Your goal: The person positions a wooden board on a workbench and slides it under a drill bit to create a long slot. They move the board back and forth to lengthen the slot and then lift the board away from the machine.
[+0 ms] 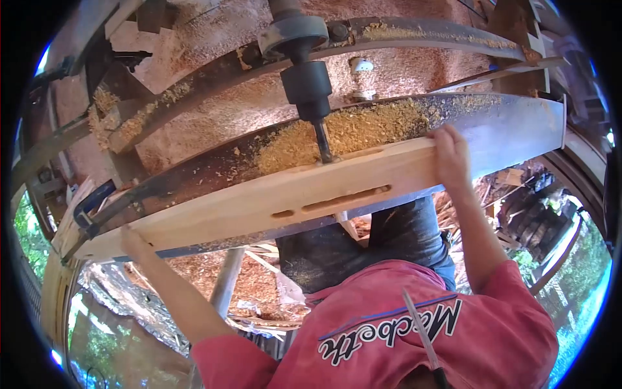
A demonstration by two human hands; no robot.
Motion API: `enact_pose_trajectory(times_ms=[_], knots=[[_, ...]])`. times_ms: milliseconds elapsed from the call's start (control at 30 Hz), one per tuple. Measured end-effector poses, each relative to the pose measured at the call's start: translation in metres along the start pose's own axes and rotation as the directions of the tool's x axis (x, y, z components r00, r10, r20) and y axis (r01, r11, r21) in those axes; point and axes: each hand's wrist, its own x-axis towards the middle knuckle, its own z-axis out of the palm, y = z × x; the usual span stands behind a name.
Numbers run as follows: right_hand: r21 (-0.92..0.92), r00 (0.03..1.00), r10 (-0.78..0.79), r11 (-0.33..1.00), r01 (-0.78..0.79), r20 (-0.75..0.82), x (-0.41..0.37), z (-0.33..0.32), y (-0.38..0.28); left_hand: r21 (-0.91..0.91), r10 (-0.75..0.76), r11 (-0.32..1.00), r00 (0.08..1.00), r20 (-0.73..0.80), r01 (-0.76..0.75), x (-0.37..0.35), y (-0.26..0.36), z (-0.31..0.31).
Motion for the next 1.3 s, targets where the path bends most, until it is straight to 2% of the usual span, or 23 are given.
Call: enact_pose_trajectory(times_ms=[67,200,233,267,300,333,500,667,800,833,867,933,1067,1200,1267,1300], knots=[[0.021,0.999,-0.034,0.999,0.034,0.008,-0.01,0.026,-0.011,-0.144,-0.088,0.986,0.996,0.013,0.089,-0.017,0.032,-0.007],[0.03,0.999,0.032,0.999,-0.032,-0.009,-0.024,0.045,-0.026,-0.15,-0.001,0.989,1.0,0.031,0.005,0.044,0.024,-0.007],[0.045,1.0,-0.016,0.999,0.015,0.01,-0.023,0.042,-0.026,-0.156,0.021,0.988,0.999,0.027,-0.017,0.05,0.02,-0.005],[0.057,0.998,-0.059,0.997,0.058,0.031,-0.023,0.039,-0.026,-0.156,0.04,0.987,0.999,0.022,-0.036,0.046,0.02,-0.002],[0.059,0.999,0.031,0.998,-0.034,0.041,-0.02,0.028,-0.028,-0.159,0.057,0.986,0.998,0.009,-0.055,0.033,0.019,0.001],[0.064,0.998,0.039,0.997,-0.041,0.039,-0.016,0.02,-0.019,-0.158,0.056,0.986,0.998,-0.002,-0.055,0.017,0.019,0.004],[0.07,1.0,-0.008,0.998,0.008,-0.003,0.006,-0.015,0.014,-0.129,0.017,0.991,0.999,-0.04,-0.022,-0.024,0.011,0.008],[-0.053,0.999,-0.034,0.998,0.033,-0.027,-0.006,0.011,-0.008,-0.109,-0.035,0.993,0.999,-0.021,0.032,0.018,0.006,0.002],[-0.027,0.999,-0.024,0.999,0.023,-0.028,-0.023,0.047,-0.024,-0.157,-0.063,0.986,0.997,-0.048,0.055,0.083,0.002,-0.01],[-0.008,1.0,-0.02,1.0,0.02,-0.011,-0.028,0.054,-0.027,-0.229,-0.042,0.972,0.999,0.014,0.044,0.123,-0.014,-0.013],[-0.009,1.0,-0.018,1.0,0.018,-0.019,-0.032,0.059,-0.032,-0.223,-0.013,0.975,0.999,0.038,0.022,0.139,-0.015,-0.018],[0.006,1.0,-0.005,1.0,0.005,0.01,-0.035,0.064,-0.043,-0.189,0.033,0.982,0.997,0.068,-0.02,0.144,-0.013,-0.02],[0.052,0.999,0.015,0.999,-0.017,0.037,-0.035,0.062,-0.044,-0.094,0.143,0.987,0.985,0.099,-0.134,0.134,-0.011,-0.022],[0.087,0.998,-0.032,0.996,0.027,0.053,-0.027,0.052,-0.032,-0.025,0.179,0.984,0.975,0.129,-0.178,0.075,0.006,-0.02],[0.083,1.0,0.002,0.997,-0.002,0.007,-0.019,0.032,-0.023,-0.179,0.112,0.98,0.982,0.153,-0.084,0.083,-0.009,-0.007],[0.09,1.0,-0.002,0.996,0.001,0.013,-0.013,0.022,-0.015,-0.18,0.115,0.98,0.983,0.143,-0.088,0.07,-0.005,-0.004]])
